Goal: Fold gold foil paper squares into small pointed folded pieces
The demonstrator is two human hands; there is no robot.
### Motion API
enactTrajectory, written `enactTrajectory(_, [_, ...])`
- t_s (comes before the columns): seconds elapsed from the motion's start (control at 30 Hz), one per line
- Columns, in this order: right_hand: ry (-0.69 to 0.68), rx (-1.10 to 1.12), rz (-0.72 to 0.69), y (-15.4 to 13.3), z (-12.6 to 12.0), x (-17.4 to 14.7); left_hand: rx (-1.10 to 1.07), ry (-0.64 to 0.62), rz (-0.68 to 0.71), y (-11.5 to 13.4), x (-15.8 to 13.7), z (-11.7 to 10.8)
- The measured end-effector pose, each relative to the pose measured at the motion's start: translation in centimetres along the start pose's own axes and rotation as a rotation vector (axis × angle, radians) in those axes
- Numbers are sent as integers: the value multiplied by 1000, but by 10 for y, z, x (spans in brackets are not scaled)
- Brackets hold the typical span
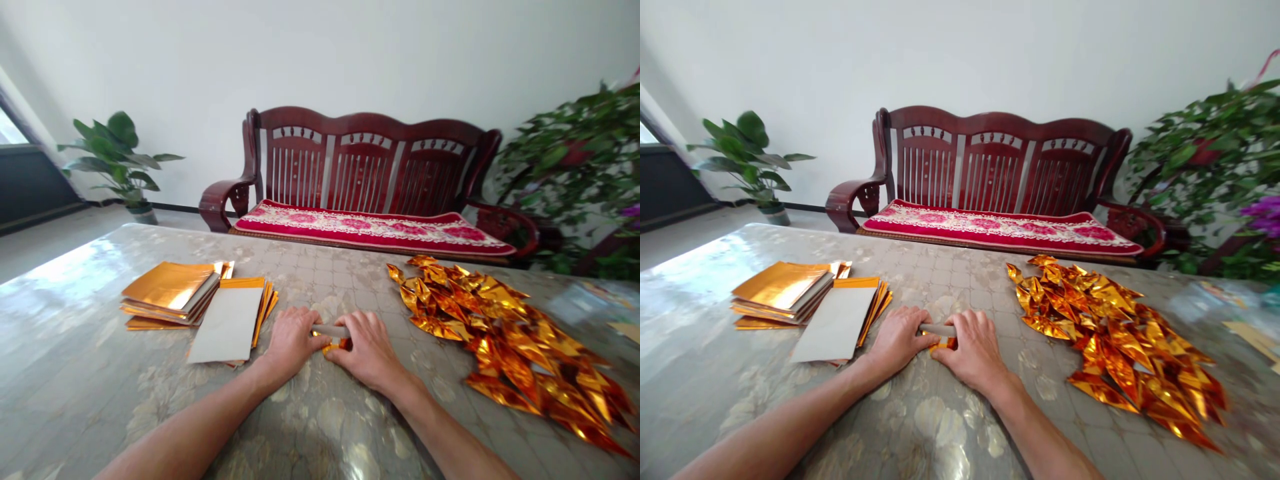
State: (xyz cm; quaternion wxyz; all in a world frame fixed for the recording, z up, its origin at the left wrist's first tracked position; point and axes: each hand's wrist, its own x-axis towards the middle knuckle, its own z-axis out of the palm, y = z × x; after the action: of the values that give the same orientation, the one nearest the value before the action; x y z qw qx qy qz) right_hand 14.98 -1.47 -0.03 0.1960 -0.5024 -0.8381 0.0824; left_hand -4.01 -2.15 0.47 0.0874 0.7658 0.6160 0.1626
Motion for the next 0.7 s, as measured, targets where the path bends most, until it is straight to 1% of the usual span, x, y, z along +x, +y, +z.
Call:
enactTrajectory(0.17, [-111, 183, -35, 19, -8, 3, 11, 12, 8, -1, 0, 2])
enactTrajectory(0.23, [-130, 216, -59, 25, -11, 5, 12, 10, 11, -2, 0, 3])
enactTrajectory(0.37, [-116, 177, -77, 30, -12, 8, -22, 5, 2, -4, -1, 4])
enactTrajectory(0.7, [-49, 119, -16, 30, -7, 11, -130, 9, 11, -5, -1, 3])
